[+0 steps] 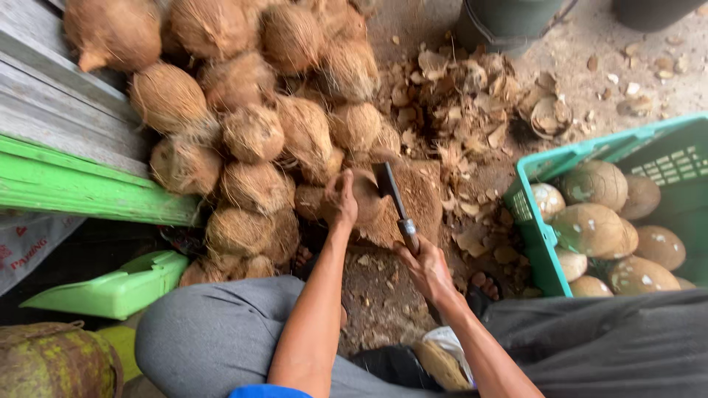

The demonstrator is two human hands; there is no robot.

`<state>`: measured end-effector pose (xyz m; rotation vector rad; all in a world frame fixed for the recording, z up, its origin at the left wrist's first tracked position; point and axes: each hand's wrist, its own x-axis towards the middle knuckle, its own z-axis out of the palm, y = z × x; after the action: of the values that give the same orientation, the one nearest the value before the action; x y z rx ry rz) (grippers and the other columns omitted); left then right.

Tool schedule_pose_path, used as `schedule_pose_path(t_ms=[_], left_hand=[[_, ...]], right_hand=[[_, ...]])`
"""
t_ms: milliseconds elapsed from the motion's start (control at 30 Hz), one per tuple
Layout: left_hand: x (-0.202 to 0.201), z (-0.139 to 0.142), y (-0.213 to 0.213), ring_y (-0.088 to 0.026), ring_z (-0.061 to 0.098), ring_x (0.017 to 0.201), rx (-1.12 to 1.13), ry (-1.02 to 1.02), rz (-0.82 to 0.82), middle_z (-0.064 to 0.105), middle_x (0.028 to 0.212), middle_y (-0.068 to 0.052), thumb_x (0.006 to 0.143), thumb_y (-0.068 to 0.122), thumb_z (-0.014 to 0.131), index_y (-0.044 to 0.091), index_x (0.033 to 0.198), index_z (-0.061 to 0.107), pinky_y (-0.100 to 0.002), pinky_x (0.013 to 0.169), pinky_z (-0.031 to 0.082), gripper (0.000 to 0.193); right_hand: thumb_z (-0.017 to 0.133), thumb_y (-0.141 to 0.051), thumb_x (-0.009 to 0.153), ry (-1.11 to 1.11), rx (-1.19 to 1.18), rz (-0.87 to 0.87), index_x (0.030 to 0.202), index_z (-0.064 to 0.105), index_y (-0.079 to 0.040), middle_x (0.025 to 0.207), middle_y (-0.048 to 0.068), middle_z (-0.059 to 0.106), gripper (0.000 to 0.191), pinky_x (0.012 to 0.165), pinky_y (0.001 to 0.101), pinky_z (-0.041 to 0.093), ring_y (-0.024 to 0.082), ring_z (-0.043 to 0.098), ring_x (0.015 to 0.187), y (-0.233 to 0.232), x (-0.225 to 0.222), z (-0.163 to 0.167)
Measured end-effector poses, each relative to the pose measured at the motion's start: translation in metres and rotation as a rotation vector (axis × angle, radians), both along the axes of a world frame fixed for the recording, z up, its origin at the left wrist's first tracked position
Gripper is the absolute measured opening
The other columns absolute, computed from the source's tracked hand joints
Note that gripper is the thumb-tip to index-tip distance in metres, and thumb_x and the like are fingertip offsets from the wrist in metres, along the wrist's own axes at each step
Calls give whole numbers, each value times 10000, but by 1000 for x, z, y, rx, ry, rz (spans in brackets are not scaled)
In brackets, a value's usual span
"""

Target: The person sits on the ground beside a large pile of husked and unhusked coconuts and uses a cleaver to chop and trim the fibrous outer husk off coconuts one at a time, rotating each coconut to cut away the husk, then places the trimmed coconuts into a green plastic crate.

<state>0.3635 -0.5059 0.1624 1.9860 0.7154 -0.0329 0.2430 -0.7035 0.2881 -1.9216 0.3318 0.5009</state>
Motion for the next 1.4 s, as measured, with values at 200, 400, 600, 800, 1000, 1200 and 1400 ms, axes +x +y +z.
schedule_pose_path(t_ms=[200, 400, 600, 800, 1000, 1200, 1400], left_hand=[[3, -2, 2, -169, 592, 663, 40, -11, -3, 656, 763, -11, 936, 734, 390, 214, 985, 722, -360, 589, 465, 619], [2, 0, 0, -217, 640, 741, -19, -35, 31, 656, 905, -27, 917, 724, 400, 208, 1074, 674, -407, 596, 525, 605], [2, 4, -2, -214, 621, 778, 50, -6, 12, 667, 878, -57, 938, 725, 401, 170, 973, 686, -396, 662, 501, 625], [4, 3, -6, -220, 636, 771, 6, -32, 50, 675, 878, -58, 913, 719, 404, 176, 1009, 672, -409, 660, 525, 613], [2, 4, -10, -222, 649, 829, 37, -25, 59, 694, 963, -56, 915, 724, 431, 165, 1072, 685, -387, 704, 516, 633], [0, 20, -16, -236, 651, 874, -33, -152, 88, 708, 1025, -65, 911, 706, 503, 167, 1094, 695, -395, 727, 525, 600], [2, 17, -16, -217, 638, 839, -7, -118, 115, 699, 953, -55, 894, 696, 511, 179, 1033, 691, -436, 755, 536, 566]], right_hand=[[650, -276, 966, -338, 373, -136, 909, 585, -117, 656, -9, 542, 181, 403, 306, 407, 91, 485, 506, -4, -7, 5], [696, -275, 999, -66, 14, -3, 814, 526, -88, 594, -20, 474, 313, 432, 277, 361, 81, 427, 494, 10, 2, -1], [649, -320, 983, -304, 373, -182, 834, 543, -131, 610, -26, 462, 263, 398, 279, 349, 69, 409, 485, 9, -6, 5], [639, -345, 1001, -71, 148, -74, 814, 524, -137, 609, -28, 513, 303, 394, 292, 430, 77, 465, 466, 17, -1, -5], [591, -373, 1028, -348, 230, -120, 838, 538, -127, 640, 1, 501, 316, 432, 303, 368, 105, 417, 511, 10, -7, -14], [643, -358, 968, -100, -12, -83, 871, 600, -124, 642, -2, 525, 257, 436, 310, 429, 104, 472, 517, 5, 0, -10], [634, -322, 977, -186, 109, -137, 843, 580, -122, 629, 5, 536, 247, 420, 314, 407, 117, 467, 491, 2, 7, -24]])
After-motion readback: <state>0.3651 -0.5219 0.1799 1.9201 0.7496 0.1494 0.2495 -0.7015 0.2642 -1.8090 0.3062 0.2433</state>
